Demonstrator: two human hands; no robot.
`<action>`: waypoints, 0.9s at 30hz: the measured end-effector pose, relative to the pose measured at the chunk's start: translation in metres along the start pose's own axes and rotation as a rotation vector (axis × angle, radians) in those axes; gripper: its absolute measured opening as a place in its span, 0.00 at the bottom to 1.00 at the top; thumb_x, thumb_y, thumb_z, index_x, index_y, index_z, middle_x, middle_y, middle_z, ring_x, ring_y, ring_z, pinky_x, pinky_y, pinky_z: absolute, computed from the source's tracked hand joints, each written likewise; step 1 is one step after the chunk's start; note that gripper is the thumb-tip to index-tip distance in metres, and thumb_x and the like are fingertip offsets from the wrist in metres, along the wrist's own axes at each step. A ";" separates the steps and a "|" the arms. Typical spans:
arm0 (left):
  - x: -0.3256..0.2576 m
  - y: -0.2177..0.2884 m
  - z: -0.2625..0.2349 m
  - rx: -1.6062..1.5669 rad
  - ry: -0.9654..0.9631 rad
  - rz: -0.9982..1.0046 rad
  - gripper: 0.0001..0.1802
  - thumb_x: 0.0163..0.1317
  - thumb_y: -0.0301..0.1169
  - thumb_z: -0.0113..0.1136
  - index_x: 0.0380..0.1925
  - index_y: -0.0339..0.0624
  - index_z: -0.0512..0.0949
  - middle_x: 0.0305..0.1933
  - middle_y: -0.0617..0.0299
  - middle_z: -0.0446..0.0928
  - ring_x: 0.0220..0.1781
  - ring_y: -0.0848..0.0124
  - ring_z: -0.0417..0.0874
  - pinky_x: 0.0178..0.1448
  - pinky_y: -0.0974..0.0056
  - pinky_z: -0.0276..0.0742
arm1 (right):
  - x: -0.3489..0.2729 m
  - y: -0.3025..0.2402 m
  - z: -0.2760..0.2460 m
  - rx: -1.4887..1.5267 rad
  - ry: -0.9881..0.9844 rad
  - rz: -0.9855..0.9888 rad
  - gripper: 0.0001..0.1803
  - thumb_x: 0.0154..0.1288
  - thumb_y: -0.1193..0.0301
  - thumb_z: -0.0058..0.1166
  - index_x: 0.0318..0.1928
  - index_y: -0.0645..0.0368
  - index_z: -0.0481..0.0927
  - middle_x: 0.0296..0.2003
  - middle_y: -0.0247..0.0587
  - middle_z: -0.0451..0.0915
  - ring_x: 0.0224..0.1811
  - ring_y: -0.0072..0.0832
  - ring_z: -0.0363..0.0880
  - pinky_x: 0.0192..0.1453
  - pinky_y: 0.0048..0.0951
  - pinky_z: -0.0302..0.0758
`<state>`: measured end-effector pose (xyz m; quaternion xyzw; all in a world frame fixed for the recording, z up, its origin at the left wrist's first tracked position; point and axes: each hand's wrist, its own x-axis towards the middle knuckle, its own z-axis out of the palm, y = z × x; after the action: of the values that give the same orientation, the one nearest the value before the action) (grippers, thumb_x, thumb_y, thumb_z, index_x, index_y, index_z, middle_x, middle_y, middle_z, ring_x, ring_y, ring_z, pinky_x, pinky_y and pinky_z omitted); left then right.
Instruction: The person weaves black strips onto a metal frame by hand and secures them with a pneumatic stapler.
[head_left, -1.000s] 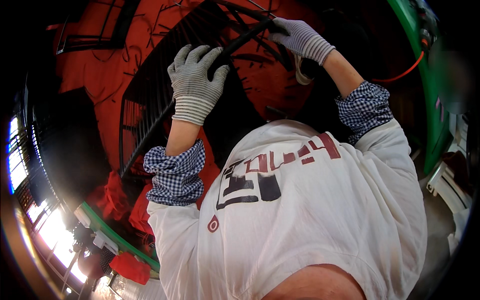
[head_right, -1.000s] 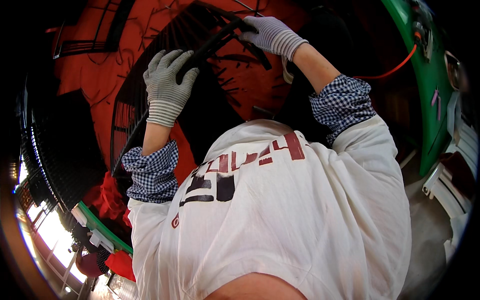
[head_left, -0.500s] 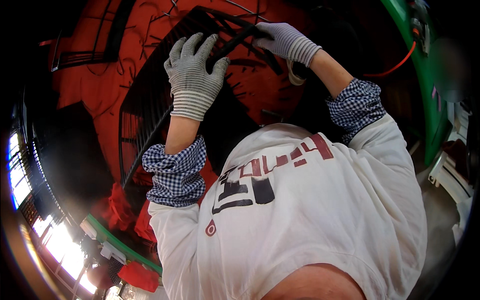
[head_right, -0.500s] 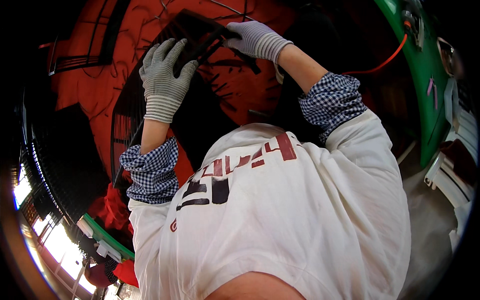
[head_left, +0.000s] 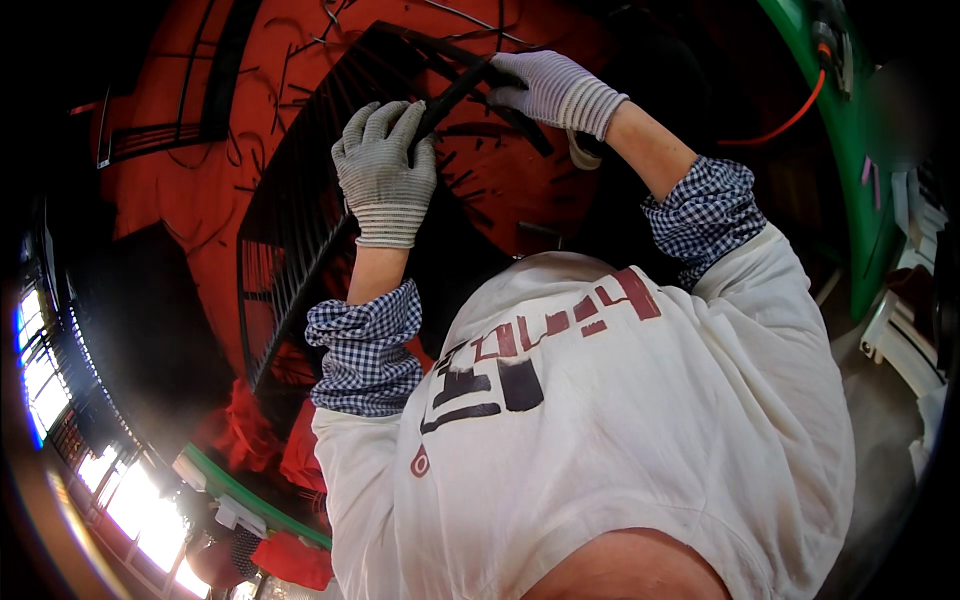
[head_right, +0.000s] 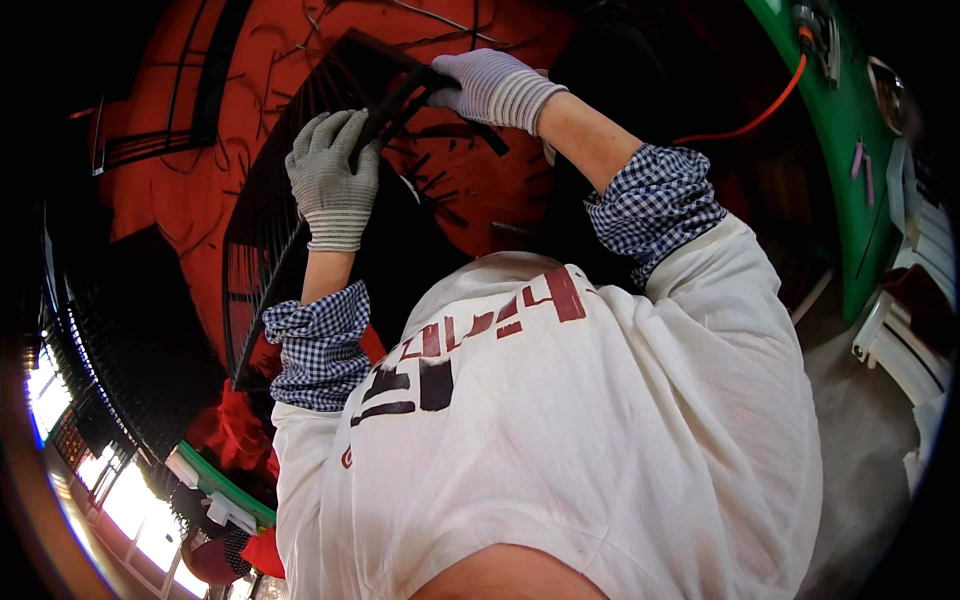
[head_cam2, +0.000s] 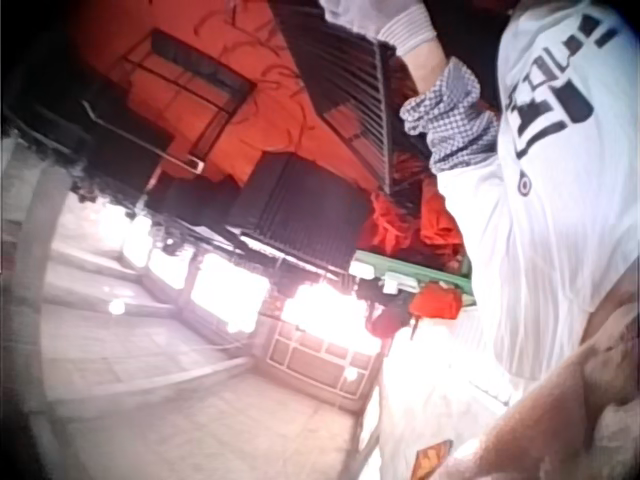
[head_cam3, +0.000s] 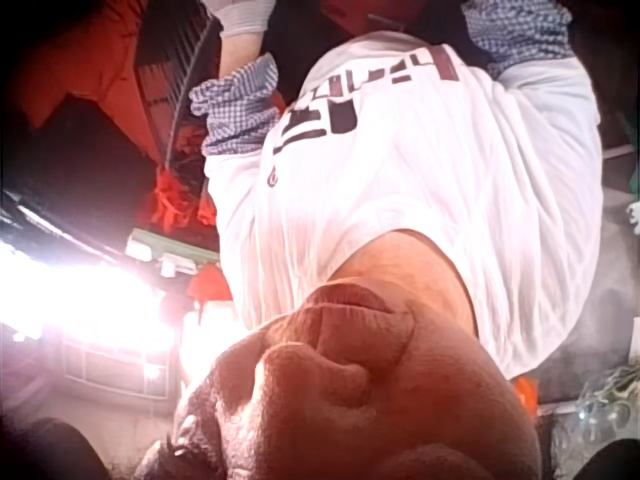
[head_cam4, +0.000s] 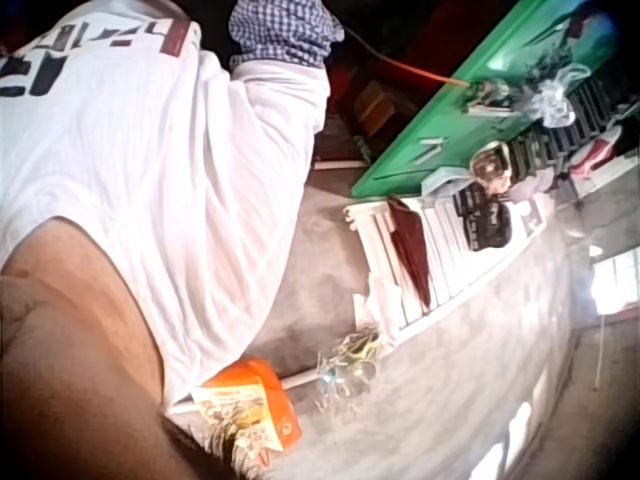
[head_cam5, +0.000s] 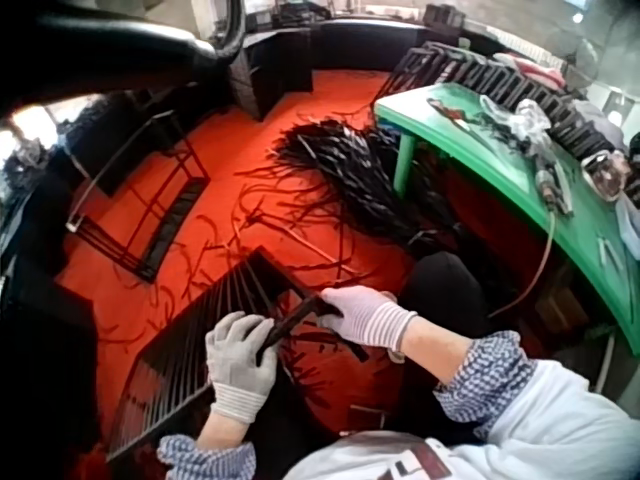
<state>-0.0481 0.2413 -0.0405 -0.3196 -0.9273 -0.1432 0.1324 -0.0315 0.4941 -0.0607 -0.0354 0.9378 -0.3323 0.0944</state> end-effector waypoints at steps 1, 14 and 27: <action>0.000 0.001 0.000 0.001 -0.007 -0.001 0.19 0.59 0.37 0.68 0.52 0.55 0.86 0.55 0.68 0.83 0.65 0.60 0.77 0.66 0.52 0.69 | 0.000 -0.002 -0.002 -0.008 -0.021 0.009 0.19 0.72 0.58 0.58 0.56 0.55 0.80 0.30 0.45 0.85 0.31 0.36 0.85 0.41 0.38 0.81; 0.001 -0.002 0.004 0.000 0.064 0.037 0.17 0.58 0.36 0.69 0.48 0.52 0.87 0.52 0.67 0.85 0.61 0.60 0.80 0.63 0.54 0.72 | 0.012 -0.003 -0.006 0.310 0.006 0.093 0.31 0.77 0.41 0.41 0.47 0.54 0.85 0.25 0.36 0.77 0.29 0.28 0.80 0.42 0.36 0.79; 0.001 -0.018 -0.031 0.078 0.038 0.128 0.21 0.54 0.31 0.69 0.51 0.52 0.86 0.56 0.68 0.83 0.64 0.61 0.78 0.68 0.54 0.69 | 0.011 -0.026 0.001 0.368 0.033 0.005 0.37 0.71 0.33 0.43 0.37 0.55 0.85 0.22 0.42 0.79 0.29 0.37 0.80 0.42 0.38 0.76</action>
<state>-0.0555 0.2176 -0.0149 -0.3702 -0.9071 -0.1044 0.1711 -0.0415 0.4719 -0.0471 -0.0099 0.8627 -0.4985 0.0845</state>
